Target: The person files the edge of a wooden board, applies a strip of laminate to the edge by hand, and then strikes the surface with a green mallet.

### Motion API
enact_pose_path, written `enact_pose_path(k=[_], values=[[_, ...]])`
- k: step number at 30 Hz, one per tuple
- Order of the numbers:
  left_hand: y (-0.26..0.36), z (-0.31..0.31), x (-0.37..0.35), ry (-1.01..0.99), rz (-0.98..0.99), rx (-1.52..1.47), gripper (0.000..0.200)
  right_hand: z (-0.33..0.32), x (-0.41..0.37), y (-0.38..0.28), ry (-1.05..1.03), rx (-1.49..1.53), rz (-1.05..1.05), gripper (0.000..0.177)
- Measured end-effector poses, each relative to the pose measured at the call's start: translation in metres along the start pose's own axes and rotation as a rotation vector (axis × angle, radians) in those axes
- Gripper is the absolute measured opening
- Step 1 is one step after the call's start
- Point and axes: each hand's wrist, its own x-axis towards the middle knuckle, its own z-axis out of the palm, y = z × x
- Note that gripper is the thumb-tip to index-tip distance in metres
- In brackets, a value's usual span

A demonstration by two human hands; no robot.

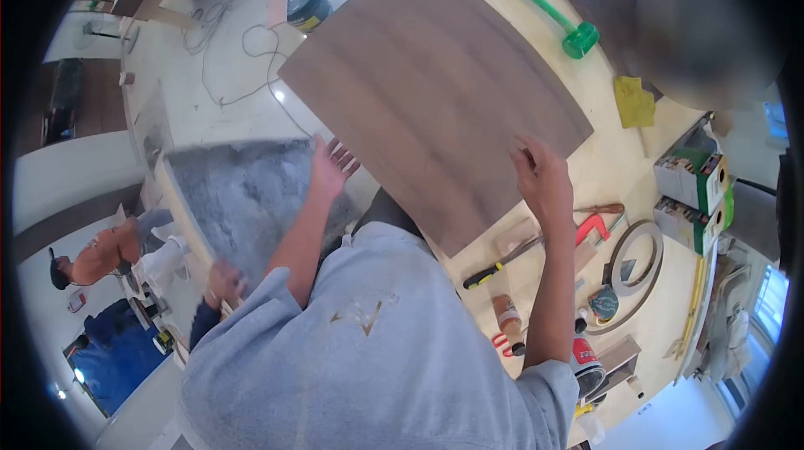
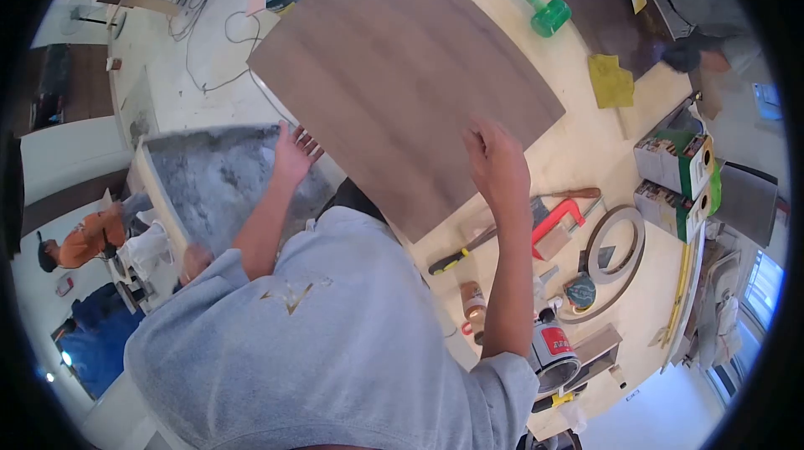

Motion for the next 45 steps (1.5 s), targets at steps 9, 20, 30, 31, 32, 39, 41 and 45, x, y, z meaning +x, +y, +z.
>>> enact_pose_path(k=[9, 20, 30, 31, 32, 39, 41, 45], values=[[0.041, 0.048, 0.004, -0.142, -0.043, 0.238, 0.078, 0.047, 0.141, 0.056, 0.081, -0.338, 0.043, 0.037], [0.059, 0.049, 0.008, -0.216, -0.293, 0.240, 0.068, 0.046, 0.255, 0.028, 0.061, -0.325, 0.071, 0.042], [0.052, 0.038, -0.015, -0.264, -0.291, 0.252, 0.062, 0.106, 0.402, -0.033, 0.011, -0.246, -0.022, 0.064], [0.052, 0.040, -0.017, -0.268, -0.290, 0.230, 0.063, 0.112, 0.415, -0.022, -0.037, -0.271, -0.007, 0.072], [0.051, 0.041, -0.022, -0.261, -0.342, 0.262, 0.064, 0.119, 0.440, -0.022, -0.087, -0.289, -0.029, 0.080], [0.027, 0.037, -0.010, -0.246, -0.288, 0.213, 0.067, 0.136, 0.497, -0.023, -0.364, -0.132, 0.113, 0.083], [0.019, 0.033, -0.002, -0.286, -0.284, 0.195, 0.067, 0.135, 0.503, -0.013, -0.373, -0.131, 0.167, 0.080], [0.033, 0.035, -0.017, -0.238, -0.281, 0.241, 0.064, 0.129, 0.490, -0.039, -0.326, -0.094, 0.193, 0.078]])
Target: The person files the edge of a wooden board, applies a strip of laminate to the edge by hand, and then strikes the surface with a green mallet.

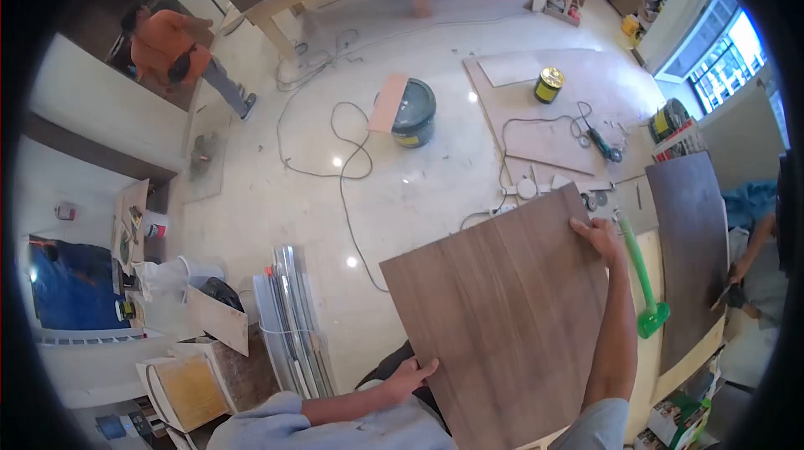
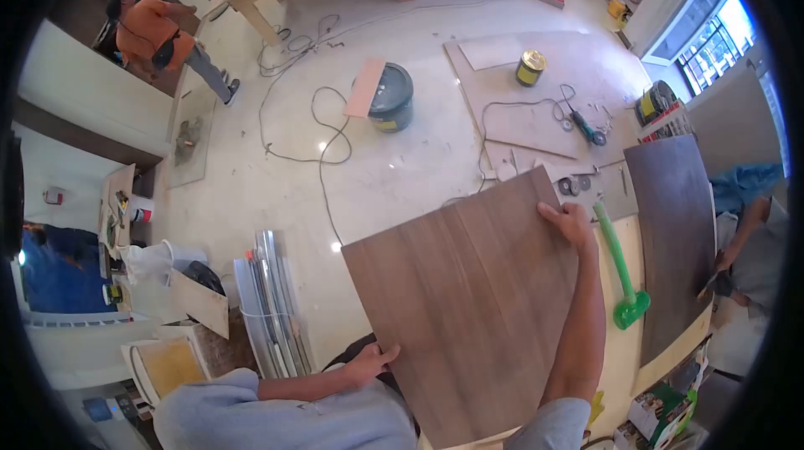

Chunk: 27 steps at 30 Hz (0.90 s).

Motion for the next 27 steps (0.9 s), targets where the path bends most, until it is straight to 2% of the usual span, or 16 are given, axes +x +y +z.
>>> enact_pose_path(k=[3, 4, 5, 6, 7, 9, 10, 11, 13, 15, 17, 19, 21, 23, 25, 27], values=[[0.025, 0.015, -0.019, 0.106, 0.021, 0.098, 0.062, -0.018, -0.022, -0.024, 0.085, 0.028, -0.042, 0.081], [0.029, 0.016, -0.029, 0.146, 0.021, 0.156, 0.062, -0.023, -0.023, -0.029, 0.082, 0.128, -0.111, 0.085], [0.027, 0.008, -0.032, 0.165, 0.069, 0.120, 0.062, -0.032, -0.054, -0.066, 0.110, 0.271, -0.325, 0.085], [0.022, -0.004, -0.030, 0.150, 0.091, 0.116, 0.062, -0.046, -0.064, -0.076, 0.087, 0.192, -0.137, 0.092], [0.022, -0.012, -0.029, 0.109, 0.100, 0.137, 0.062, -0.059, -0.066, -0.078, 0.011, 0.062, -0.027, 0.087], [0.042, -0.012, -0.048, 0.076, 0.153, 0.191, 0.065, -0.080, -0.097, -0.108, 0.364, -0.063, -0.112, 0.114], [0.050, -0.006, -0.059, 0.027, 0.210, 0.191, 0.066, -0.102, -0.128, -0.120, 0.508, -0.056, -0.217, 0.121], [0.061, 0.009, -0.067, -0.072, 0.335, 0.117, 0.063, -0.127, -0.139, -0.126, 0.505, -0.022, -0.307, 0.119], [0.093, 0.028, -0.093, -0.177, 0.549, 0.175, 0.067, -0.156, -0.189, -0.144, 0.581, 0.040, -0.398, 0.114], [0.115, 0.022, -0.116, -0.248, 0.664, 0.173, 0.070, -0.170, -0.252, -0.161, 0.653, 0.122, -0.487, 0.109], [0.148, 0.022, -0.127, -0.177, 0.815, 0.182, 0.072, -0.183, -0.323, -0.153, 0.744, 0.216, -0.532, 0.104], [0.187, 0.038, -0.152, -0.222, 1.000, 0.213, 0.072, -0.187, -0.393, -0.150, 0.823, 0.320, -0.565, 0.100], [0.248, 0.033, -0.161, -0.242, 1.059, 0.121, 0.070, -0.191, -0.459, -0.145, 0.908, 0.455, -0.601, 0.095], [0.275, 0.076, -0.213, -0.202, 1.170, 0.064, 0.066, -0.189, -0.524, -0.143, 0.996, 0.601, -0.635, 0.090], [0.337, 0.083, -0.225, -0.363, 1.221, 0.092, 0.063, -0.187, -0.579, -0.144, 1.085, 0.752, -0.676, 0.085], [0.348, 0.133, -0.252, -0.383, 1.250, 0.057, 0.059, -0.179, -0.623, -0.153, 1.179, 0.885, -0.727, 0.080]])
